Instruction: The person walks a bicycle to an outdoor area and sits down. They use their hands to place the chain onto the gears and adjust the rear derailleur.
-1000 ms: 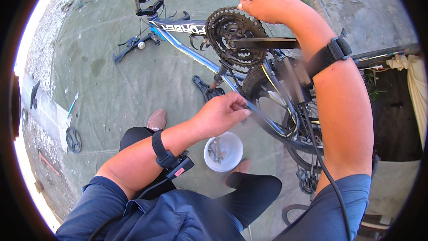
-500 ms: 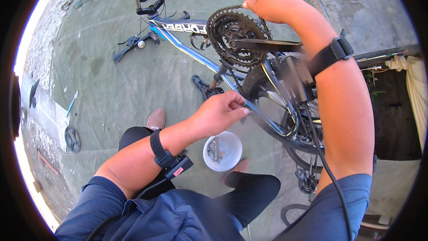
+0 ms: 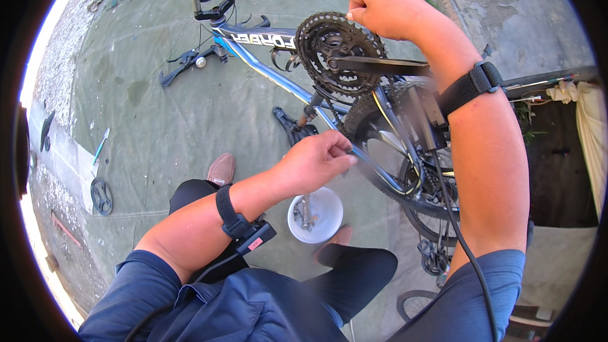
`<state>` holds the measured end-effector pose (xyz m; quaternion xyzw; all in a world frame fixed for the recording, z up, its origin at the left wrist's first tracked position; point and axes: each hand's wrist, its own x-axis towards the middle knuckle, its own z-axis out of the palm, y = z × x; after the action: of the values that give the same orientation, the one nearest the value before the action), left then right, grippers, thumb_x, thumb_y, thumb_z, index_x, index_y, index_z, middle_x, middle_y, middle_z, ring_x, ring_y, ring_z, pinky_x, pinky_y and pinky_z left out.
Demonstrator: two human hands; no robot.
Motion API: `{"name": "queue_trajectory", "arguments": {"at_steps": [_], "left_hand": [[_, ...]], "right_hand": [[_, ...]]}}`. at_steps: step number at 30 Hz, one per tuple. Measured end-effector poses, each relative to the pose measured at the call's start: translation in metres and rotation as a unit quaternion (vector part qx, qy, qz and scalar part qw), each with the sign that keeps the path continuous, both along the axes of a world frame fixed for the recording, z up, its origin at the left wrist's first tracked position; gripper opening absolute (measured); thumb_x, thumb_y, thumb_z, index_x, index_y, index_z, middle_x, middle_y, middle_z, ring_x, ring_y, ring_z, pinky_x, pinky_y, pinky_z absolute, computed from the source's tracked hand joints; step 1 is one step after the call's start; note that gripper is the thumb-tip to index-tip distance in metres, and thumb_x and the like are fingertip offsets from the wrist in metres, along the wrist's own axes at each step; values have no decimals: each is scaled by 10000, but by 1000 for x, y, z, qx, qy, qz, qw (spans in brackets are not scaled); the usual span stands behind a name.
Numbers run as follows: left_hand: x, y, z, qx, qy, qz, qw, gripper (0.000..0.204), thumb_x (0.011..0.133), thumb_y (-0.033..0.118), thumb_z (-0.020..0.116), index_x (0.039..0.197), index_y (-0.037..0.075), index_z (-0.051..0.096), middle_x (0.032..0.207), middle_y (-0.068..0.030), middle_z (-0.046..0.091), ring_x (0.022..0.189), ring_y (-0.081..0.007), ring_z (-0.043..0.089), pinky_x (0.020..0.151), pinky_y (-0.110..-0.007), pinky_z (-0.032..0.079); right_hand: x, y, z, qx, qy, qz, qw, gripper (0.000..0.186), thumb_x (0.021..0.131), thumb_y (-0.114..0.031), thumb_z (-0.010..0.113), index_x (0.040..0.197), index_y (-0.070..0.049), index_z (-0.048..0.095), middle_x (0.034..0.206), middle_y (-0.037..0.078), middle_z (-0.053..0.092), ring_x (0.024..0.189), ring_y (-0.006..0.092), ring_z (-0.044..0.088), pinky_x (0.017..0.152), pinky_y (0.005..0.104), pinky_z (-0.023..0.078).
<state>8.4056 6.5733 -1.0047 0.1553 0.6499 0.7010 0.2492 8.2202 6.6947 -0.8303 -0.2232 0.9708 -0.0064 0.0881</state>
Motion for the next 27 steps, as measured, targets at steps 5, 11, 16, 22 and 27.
{"name": "queue_trajectory", "arguments": {"at_steps": [5,11,16,22,27], "left_hand": [[-1,-2,2,-10,2,1,1000,333,873,252,685,1060,-8,595,868,-138,705,803,-273,690,721,-378,531],[-2,-2,3,-14,6,3,1000,342,871,260,688,1061,-8,592,865,-139,704,803,-277,689,719,-380,530],[-1,-1,3,-16,14,6,1000,348,870,261,689,1065,-9,589,866,-134,705,808,-277,690,716,-383,528],[0,-1,4,-17,12,3,1000,344,867,253,689,1064,-12,591,870,-135,707,810,-279,691,718,-384,529],[-1,-1,2,-19,17,6,1000,346,859,244,691,1066,-16,592,871,-138,710,807,-280,694,720,-382,532]], "right_hand": [[4,-6,2,-19,-40,-50,998,203,911,-203,625,863,-6,639,585,-3,485,482,107,416,466,314,361],[9,-12,0,-45,-40,-79,995,204,906,-211,635,871,-11,653,582,-10,472,486,100,407,466,303,358],[0,-7,-6,-24,18,0,1000,203,900,-216,644,870,-18,675,582,-1,497,476,102,421,464,294,371],[4,-12,3,-44,-73,-97,992,199,878,-203,663,919,-9,686,651,13,579,474,110,482,466,293,409],[12,0,7,-56,-94,-91,990,212,849,-161,679,949,26,680,703,32,622,480,114,522,462,286,425]]}}
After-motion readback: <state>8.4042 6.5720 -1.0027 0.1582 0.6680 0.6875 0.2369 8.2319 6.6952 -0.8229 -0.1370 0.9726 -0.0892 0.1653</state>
